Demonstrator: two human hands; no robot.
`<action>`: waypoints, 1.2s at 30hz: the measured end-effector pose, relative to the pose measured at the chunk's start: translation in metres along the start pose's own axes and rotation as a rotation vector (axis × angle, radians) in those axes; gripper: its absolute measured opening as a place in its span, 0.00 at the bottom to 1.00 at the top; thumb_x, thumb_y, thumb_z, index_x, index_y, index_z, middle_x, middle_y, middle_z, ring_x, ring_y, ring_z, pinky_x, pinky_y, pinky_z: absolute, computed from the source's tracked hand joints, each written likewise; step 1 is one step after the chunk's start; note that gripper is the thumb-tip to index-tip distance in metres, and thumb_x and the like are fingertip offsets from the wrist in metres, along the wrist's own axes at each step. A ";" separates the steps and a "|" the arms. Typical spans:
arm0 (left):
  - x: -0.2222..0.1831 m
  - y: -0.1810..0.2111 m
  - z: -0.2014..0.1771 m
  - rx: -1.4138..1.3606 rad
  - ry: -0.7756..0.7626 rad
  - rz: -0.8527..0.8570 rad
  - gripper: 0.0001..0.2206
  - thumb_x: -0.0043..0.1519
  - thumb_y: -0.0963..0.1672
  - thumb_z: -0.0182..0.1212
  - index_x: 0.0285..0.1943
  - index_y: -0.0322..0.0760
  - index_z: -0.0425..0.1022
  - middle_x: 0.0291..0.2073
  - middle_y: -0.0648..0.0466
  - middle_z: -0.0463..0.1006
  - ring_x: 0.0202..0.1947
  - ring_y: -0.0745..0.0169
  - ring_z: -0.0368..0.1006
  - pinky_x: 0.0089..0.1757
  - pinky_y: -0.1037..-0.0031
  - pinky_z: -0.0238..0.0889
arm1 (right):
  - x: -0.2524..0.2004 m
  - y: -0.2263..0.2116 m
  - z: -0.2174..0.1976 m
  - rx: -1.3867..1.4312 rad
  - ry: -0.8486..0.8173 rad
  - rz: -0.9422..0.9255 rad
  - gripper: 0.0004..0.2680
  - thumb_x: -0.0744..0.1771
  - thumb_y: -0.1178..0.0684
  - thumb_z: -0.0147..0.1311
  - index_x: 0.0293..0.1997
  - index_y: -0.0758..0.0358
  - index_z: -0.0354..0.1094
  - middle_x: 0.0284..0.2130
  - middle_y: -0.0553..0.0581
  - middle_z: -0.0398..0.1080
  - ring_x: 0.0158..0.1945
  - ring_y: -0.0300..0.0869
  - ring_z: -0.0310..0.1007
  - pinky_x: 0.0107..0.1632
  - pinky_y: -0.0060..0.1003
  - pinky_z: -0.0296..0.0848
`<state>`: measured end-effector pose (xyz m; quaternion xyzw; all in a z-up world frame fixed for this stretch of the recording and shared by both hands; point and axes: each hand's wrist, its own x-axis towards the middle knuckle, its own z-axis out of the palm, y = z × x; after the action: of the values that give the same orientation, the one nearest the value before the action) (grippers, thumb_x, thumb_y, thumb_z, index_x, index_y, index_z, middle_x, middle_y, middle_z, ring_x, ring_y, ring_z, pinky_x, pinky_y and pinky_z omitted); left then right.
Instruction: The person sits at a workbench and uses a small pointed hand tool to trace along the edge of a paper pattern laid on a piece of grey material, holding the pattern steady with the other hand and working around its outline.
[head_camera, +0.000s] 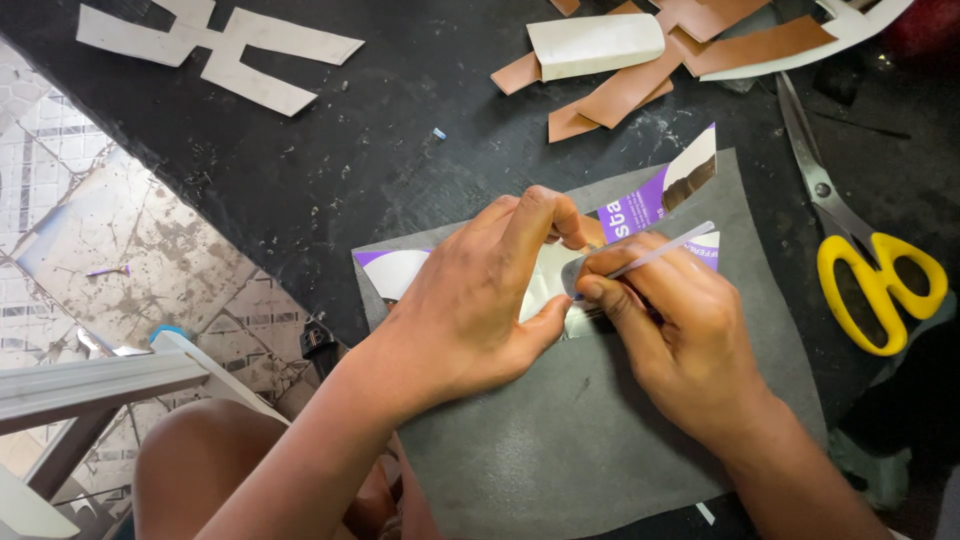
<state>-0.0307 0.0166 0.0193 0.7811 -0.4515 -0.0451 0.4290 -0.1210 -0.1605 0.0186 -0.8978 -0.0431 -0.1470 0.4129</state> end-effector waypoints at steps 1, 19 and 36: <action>0.000 0.000 0.000 -0.004 0.002 0.000 0.23 0.56 0.40 0.67 0.55 0.35 0.58 0.47 0.47 0.76 0.53 0.45 0.74 0.51 0.59 0.67 | 0.000 0.000 0.000 0.001 0.002 0.020 0.02 0.66 0.63 0.58 0.39 0.68 0.70 0.31 0.56 0.71 0.33 0.43 0.73 0.37 0.35 0.69; -0.002 0.001 -0.003 0.071 -0.038 0.075 0.12 0.59 0.40 0.62 0.50 0.36 0.73 0.53 0.50 0.76 0.58 0.50 0.71 0.55 0.61 0.66 | -0.010 0.017 -0.002 0.228 0.138 0.188 0.03 0.72 0.59 0.51 0.43 0.68 0.69 0.34 0.50 0.70 0.37 0.35 0.68 0.41 0.30 0.67; -0.005 0.000 -0.008 0.112 -0.090 0.177 0.11 0.60 0.40 0.61 0.50 0.46 0.80 0.51 0.56 0.76 0.57 0.56 0.71 0.55 0.59 0.62 | -0.005 0.037 -0.004 0.640 0.257 0.381 0.06 0.73 0.57 0.48 0.45 0.70 0.67 0.33 0.53 0.68 0.35 0.33 0.65 0.41 0.29 0.66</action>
<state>-0.0304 0.0256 0.0232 0.7583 -0.5392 -0.0169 0.3661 -0.1193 -0.1879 -0.0073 -0.6899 0.1326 -0.1579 0.6940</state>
